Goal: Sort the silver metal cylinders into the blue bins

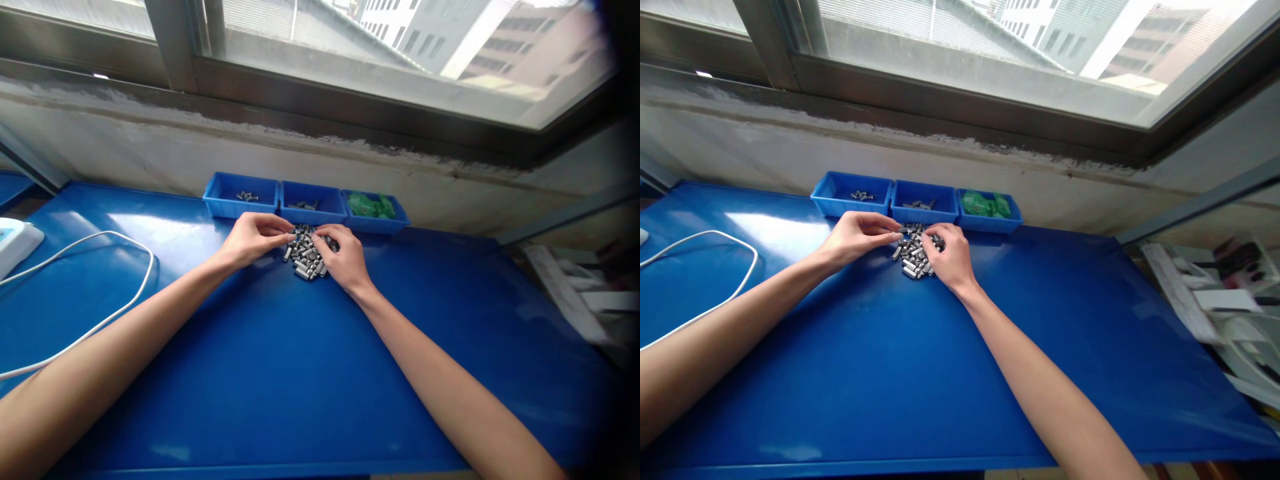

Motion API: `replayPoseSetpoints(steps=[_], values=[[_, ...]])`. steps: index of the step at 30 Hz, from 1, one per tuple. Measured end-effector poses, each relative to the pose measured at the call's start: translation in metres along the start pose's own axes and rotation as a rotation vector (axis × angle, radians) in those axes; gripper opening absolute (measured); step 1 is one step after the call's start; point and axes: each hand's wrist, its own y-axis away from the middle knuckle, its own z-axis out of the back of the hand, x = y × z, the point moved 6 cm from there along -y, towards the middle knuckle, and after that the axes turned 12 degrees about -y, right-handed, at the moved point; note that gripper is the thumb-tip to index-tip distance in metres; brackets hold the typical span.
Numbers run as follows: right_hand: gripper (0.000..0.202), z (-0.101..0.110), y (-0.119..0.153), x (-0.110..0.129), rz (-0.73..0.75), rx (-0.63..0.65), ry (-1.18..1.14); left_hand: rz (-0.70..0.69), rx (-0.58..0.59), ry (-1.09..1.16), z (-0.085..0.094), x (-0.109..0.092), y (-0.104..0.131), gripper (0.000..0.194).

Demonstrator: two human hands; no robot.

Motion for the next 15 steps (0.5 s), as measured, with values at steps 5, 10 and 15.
replayPoseSetpoints(steps=[5,10,15], values=[[0.011,0.0003,0.0004,-0.0006,0.0,0.002,0.002,0.045,0.009,0.055,-0.0005,0.0025,0.0,0.032],[0.011,0.0001,0.0001,-0.0003,0.004,0.0,0.002,0.012,0.046,0.138,-0.0043,-0.003,-0.0002,0.033],[0.012,0.0002,-0.0001,-0.0009,-0.005,0.004,-0.001,0.054,0.102,0.175,-0.0089,-0.0022,0.0017,0.034]])
